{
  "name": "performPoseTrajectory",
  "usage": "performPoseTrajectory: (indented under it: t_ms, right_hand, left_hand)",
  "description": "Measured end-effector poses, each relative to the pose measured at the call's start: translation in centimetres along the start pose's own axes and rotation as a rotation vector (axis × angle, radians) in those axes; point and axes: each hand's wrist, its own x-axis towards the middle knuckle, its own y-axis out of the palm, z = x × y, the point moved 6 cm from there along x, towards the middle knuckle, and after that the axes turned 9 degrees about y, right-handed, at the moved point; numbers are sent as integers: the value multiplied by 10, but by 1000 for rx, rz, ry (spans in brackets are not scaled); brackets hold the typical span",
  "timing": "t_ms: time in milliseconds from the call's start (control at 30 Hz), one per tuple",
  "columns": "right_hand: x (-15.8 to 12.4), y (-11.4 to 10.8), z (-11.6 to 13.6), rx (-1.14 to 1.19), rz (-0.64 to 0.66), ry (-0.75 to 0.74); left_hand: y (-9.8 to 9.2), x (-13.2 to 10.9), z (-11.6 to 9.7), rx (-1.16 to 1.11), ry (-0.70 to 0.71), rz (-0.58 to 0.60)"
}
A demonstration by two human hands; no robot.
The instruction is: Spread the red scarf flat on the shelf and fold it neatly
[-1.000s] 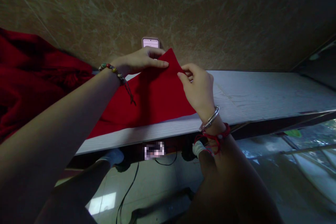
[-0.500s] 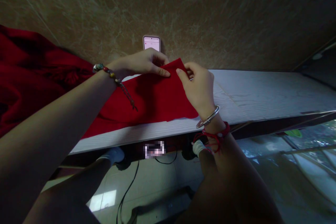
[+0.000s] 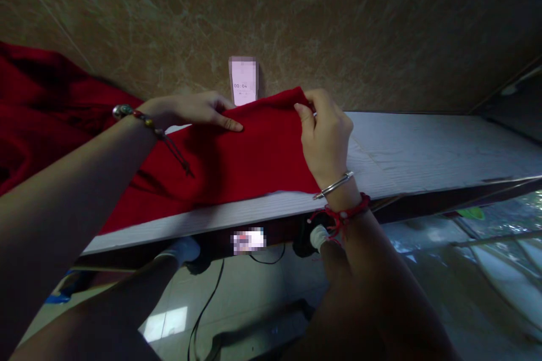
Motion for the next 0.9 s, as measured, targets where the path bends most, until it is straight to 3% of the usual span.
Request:
performPoseTrajectory:
  t_ms: [167, 267, 367, 500, 633, 767, 900]
  right_hand:
    - [6, -8, 4, -45, -17, 12]
    - [14, -2, -5, -59, 19, 34]
    - [19, 19, -33, -97, 91, 108]
    - [13, 56, -81, -268, 322, 317]
    - [7, 68, -107, -347, 424, 386]
    - [6, 72, -122, -337, 409, 396]
    - [-2, 82, -137, -323, 486, 465]
  left_hand:
    - [-18, -18, -17, -36, 55, -12]
    - [-21, -14, -19, -33, 102, -25]
    - [-7, 7, -4, 45, 60, 41]
    - [15, 49, 24, 315, 52, 35]
    - [33, 78, 42, 381, 53, 84]
    - [39, 88, 47, 361, 45, 89]
    - [45, 77, 42, 500, 0, 24]
